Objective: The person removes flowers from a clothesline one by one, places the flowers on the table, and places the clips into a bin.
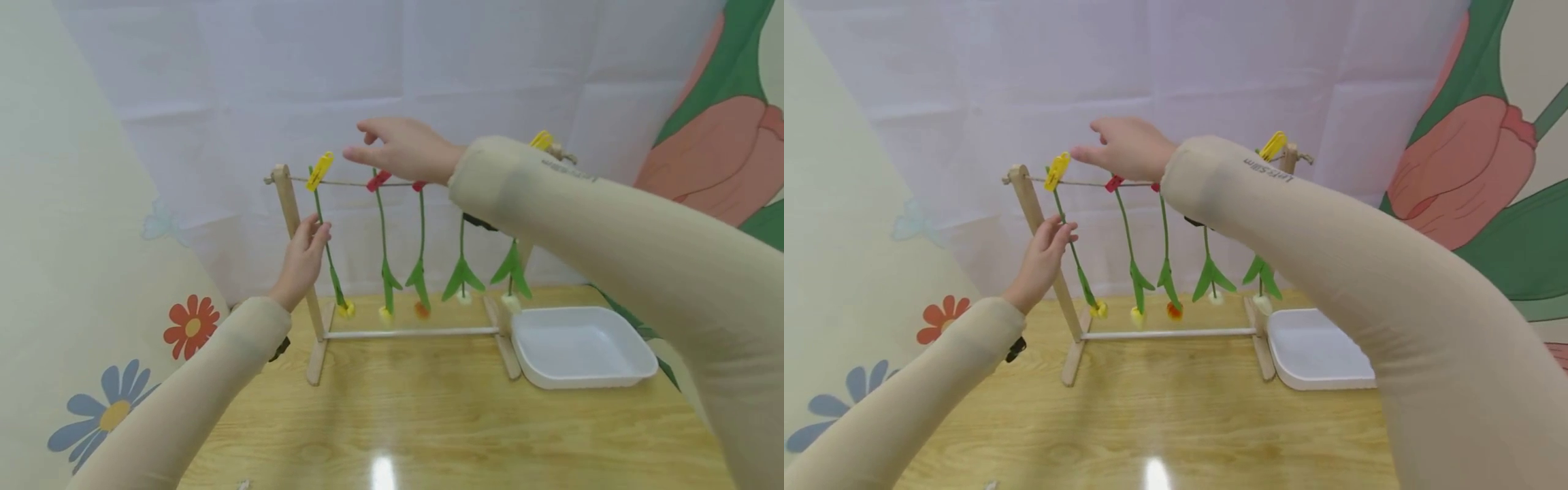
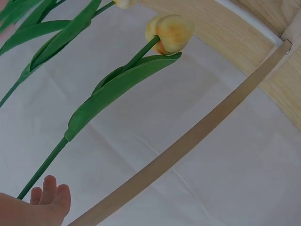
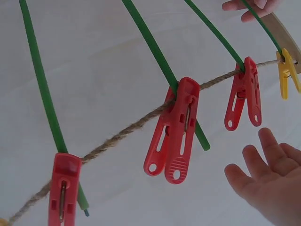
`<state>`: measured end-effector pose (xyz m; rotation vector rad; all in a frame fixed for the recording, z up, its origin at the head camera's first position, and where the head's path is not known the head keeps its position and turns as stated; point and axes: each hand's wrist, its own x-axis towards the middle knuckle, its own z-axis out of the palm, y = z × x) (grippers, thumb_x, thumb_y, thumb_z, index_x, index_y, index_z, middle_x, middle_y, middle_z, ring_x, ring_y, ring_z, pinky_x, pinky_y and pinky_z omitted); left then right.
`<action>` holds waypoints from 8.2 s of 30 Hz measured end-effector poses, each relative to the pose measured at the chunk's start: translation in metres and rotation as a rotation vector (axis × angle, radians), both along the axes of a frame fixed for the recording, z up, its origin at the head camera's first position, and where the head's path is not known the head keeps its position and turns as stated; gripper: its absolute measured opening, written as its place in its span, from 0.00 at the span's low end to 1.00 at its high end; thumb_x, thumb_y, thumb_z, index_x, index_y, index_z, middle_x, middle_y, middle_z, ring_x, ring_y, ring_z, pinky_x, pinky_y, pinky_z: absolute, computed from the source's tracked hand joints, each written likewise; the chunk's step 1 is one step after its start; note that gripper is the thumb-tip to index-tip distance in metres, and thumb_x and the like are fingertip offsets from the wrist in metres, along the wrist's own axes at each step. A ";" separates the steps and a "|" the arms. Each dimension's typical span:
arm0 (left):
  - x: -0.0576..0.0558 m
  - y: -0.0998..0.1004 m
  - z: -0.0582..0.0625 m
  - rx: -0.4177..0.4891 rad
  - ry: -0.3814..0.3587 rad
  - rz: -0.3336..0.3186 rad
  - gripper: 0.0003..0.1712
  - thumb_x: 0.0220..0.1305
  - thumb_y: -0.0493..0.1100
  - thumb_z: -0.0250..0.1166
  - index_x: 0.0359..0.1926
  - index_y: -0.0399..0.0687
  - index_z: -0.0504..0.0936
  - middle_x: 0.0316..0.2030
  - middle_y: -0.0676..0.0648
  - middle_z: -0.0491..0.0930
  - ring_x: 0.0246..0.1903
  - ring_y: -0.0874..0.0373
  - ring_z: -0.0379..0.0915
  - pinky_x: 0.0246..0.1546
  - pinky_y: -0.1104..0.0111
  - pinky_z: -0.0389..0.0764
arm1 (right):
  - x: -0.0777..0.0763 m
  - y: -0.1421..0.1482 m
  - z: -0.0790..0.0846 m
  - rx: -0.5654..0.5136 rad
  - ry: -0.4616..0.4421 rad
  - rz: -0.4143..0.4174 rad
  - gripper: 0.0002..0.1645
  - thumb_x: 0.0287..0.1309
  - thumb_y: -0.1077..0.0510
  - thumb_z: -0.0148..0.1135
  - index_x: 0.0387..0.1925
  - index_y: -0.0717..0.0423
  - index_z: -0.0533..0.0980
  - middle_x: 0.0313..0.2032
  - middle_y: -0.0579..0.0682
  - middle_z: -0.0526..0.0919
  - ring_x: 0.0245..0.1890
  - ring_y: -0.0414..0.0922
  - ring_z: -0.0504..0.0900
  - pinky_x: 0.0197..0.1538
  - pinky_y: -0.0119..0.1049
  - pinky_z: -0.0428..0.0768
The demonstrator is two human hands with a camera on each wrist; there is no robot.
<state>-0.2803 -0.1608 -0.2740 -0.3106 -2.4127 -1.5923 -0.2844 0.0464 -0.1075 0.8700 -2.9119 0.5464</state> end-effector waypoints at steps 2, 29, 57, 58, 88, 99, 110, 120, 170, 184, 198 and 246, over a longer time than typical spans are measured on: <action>-0.001 0.000 0.000 0.009 -0.003 0.009 0.32 0.81 0.48 0.44 0.75 0.33 0.53 0.68 0.32 0.66 0.67 0.40 0.65 0.73 0.51 0.62 | -0.002 -0.004 0.002 0.020 -0.007 0.007 0.45 0.74 0.35 0.45 0.79 0.55 0.49 0.72 0.54 0.66 0.69 0.51 0.69 0.73 0.48 0.67; -0.008 0.011 -0.004 0.114 0.056 0.067 0.22 0.80 0.41 0.47 0.65 0.30 0.67 0.56 0.31 0.76 0.57 0.39 0.75 0.67 0.56 0.72 | -0.018 -0.053 0.001 0.100 -0.063 -0.083 0.32 0.74 0.38 0.48 0.65 0.58 0.71 0.58 0.53 0.78 0.44 0.42 0.78 0.46 0.31 0.79; -0.007 0.016 -0.007 0.187 0.104 0.080 0.16 0.78 0.34 0.48 0.59 0.30 0.74 0.47 0.29 0.80 0.31 0.69 0.77 0.55 0.63 0.81 | -0.015 -0.057 -0.014 -0.097 0.081 -0.011 0.13 0.72 0.53 0.59 0.35 0.58 0.74 0.34 0.49 0.75 0.32 0.42 0.70 0.35 0.29 0.70; -0.007 0.016 -0.007 0.188 0.103 0.079 0.16 0.78 0.34 0.48 0.59 0.30 0.74 0.47 0.29 0.80 0.31 0.69 0.78 0.55 0.63 0.82 | -0.015 -0.056 -0.016 -0.120 0.101 0.000 0.13 0.71 0.54 0.60 0.32 0.58 0.73 0.32 0.49 0.74 0.32 0.43 0.70 0.35 0.30 0.70; 0.002 0.008 -0.018 0.088 0.104 0.039 0.17 0.79 0.38 0.49 0.60 0.33 0.75 0.46 0.32 0.82 0.34 0.70 0.77 0.25 0.75 0.67 | 0.013 0.015 -0.031 -0.413 0.303 0.043 0.16 0.64 0.57 0.67 0.47 0.65 0.77 0.33 0.55 0.75 0.34 0.48 0.68 0.38 0.34 0.68; 0.013 0.011 -0.026 0.030 0.096 0.015 0.16 0.78 0.36 0.49 0.59 0.32 0.75 0.46 0.31 0.82 0.43 0.45 0.81 0.54 0.63 0.80 | 0.020 0.034 -0.052 -0.482 0.305 0.052 0.16 0.63 0.57 0.69 0.45 0.65 0.78 0.34 0.56 0.77 0.36 0.49 0.72 0.40 0.36 0.71; 0.020 0.014 -0.043 -0.042 0.154 -0.029 0.16 0.77 0.34 0.51 0.58 0.30 0.76 0.43 0.31 0.83 0.43 0.39 0.82 0.57 0.51 0.80 | 0.025 0.054 -0.073 -0.536 0.319 0.041 0.16 0.63 0.62 0.68 0.47 0.70 0.78 0.37 0.61 0.80 0.39 0.52 0.75 0.44 0.38 0.74; 0.025 0.020 -0.055 -0.140 0.207 -0.077 0.14 0.74 0.31 0.53 0.53 0.28 0.79 0.40 0.33 0.84 0.42 0.40 0.82 0.52 0.50 0.83 | 0.027 0.072 -0.092 -0.569 0.377 0.018 0.14 0.60 0.65 0.69 0.43 0.70 0.78 0.32 0.61 0.79 0.34 0.48 0.73 0.39 0.32 0.70; 0.031 0.048 -0.090 -0.630 0.383 -0.343 0.17 0.66 0.26 0.58 0.54 0.33 0.81 0.42 0.37 0.87 0.43 0.44 0.85 0.49 0.57 0.86 | 0.048 0.147 -0.175 -0.660 0.387 -0.119 0.15 0.53 0.73 0.69 0.44 0.75 0.78 0.32 0.61 0.80 0.32 0.29 0.68 0.36 0.20 0.66; 0.026 0.058 -0.098 -0.718 0.439 -0.393 0.18 0.63 0.23 0.58 0.51 0.35 0.82 0.45 0.38 0.87 0.44 0.47 0.86 0.48 0.62 0.86 | 0.053 0.161 -0.198 -0.675 0.331 -0.203 0.15 0.56 0.72 0.68 0.45 0.75 0.78 0.31 0.57 0.80 0.31 0.29 0.69 0.35 0.19 0.68; 0.026 0.067 -0.105 -0.827 0.323 -0.397 0.19 0.67 0.26 0.56 0.56 0.36 0.81 0.51 0.38 0.85 0.52 0.43 0.83 0.55 0.56 0.83 | 0.056 0.174 -0.214 -0.702 0.309 -0.259 0.16 0.56 0.73 0.68 0.46 0.75 0.78 0.32 0.45 0.78 0.32 0.28 0.69 0.35 0.19 0.68; 0.020 0.091 -0.136 -0.978 0.222 -0.369 0.24 0.64 0.26 0.58 0.59 0.45 0.81 0.52 0.40 0.85 0.51 0.47 0.82 0.54 0.59 0.83 | 0.063 0.214 -0.249 -0.666 0.302 -0.358 0.16 0.60 0.68 0.67 0.47 0.74 0.78 0.30 0.23 0.72 0.32 0.24 0.69 0.34 0.17 0.69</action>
